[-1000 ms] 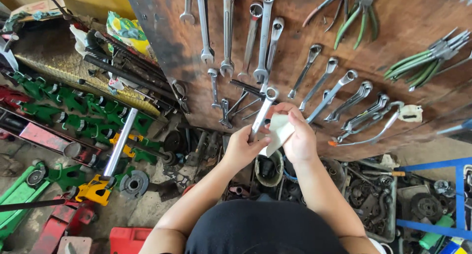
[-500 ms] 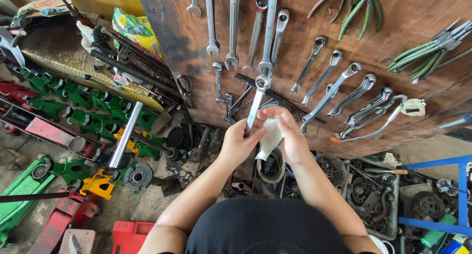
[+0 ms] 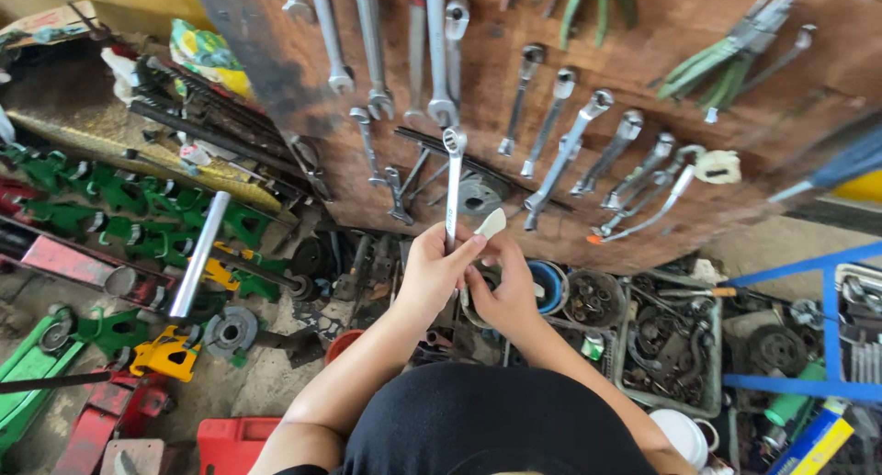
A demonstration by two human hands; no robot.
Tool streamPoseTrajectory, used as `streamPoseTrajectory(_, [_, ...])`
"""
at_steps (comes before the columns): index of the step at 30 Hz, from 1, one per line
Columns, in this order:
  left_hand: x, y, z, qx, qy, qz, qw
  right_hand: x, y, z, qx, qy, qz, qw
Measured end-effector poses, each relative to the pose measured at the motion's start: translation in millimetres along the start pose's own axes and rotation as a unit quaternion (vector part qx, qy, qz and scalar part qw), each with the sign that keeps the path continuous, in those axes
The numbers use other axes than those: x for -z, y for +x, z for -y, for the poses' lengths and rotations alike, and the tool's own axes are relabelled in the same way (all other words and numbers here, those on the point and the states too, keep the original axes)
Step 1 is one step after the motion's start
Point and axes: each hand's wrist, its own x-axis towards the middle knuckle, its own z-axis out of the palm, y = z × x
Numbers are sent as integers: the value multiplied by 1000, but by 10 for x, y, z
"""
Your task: Cleaning and organizing metal wrenches on a wall-mounted tool board.
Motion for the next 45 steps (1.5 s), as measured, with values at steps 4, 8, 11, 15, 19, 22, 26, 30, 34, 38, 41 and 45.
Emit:
streamPoseTrajectory(4, [-298, -94, 94, -14, 21, -1, 1000, 353, -73, 16, 75, -10, -25, 997])
streamPoseTrajectory(8, [-621, -248, 183, 17, 30, 27, 999, 726, -311, -178, 47, 5, -10, 999])
streamPoseTrajectory(11, [-859, -363, 303, 11, 43, 32, 999, 996, -507, -325, 10, 87, 1, 996])
streamPoseTrajectory(15, [-1085, -444, 509, -50, 89, 8, 995, 1292, -890, -872, -178, 337, 42, 924])
streamPoseTrajectory(19, [-1193, -492, 677, -114, 275, -8, 955, 1670, -1053, -958, -222, 342, 141, 902])
streamPoseTrajectory(22, [-1321, -616, 713, -92, 304, 7, 948, 1951, -1135, -669, -331, 438, 218, 807])
streamPoseTrajectory(26, [-1455, -827, 724, -59, 347, 22, 936, 2164, -1405, -833, -373, 462, 165, 788])
streamPoseTrajectory(30, [-1529, -1012, 859, -20, 414, 43, 909, 2450, -1633, -1124, -395, 412, 53, 819])
streamPoseTrajectory(34, [-1612, -1246, 1002, 9, 418, 94, 904, 2742, -1746, -1367, -365, 261, -14, 894])
streamPoseTrajectory(38, [-1775, -1478, 1083, 53, 482, 129, 865, 2992, -1562, -760, -201, -114, 50, 972])
streamPoseTrajectory(41, [-1877, -1601, 1192, 72, 511, 138, 845, 3013, -1508, -311, -166, -307, 145, 926])
streamPoseTrajectory(45, [-1957, -1672, 1313, 55, 504, 152, 848, 2926, -1706, -324, 1, -398, 229, 888])
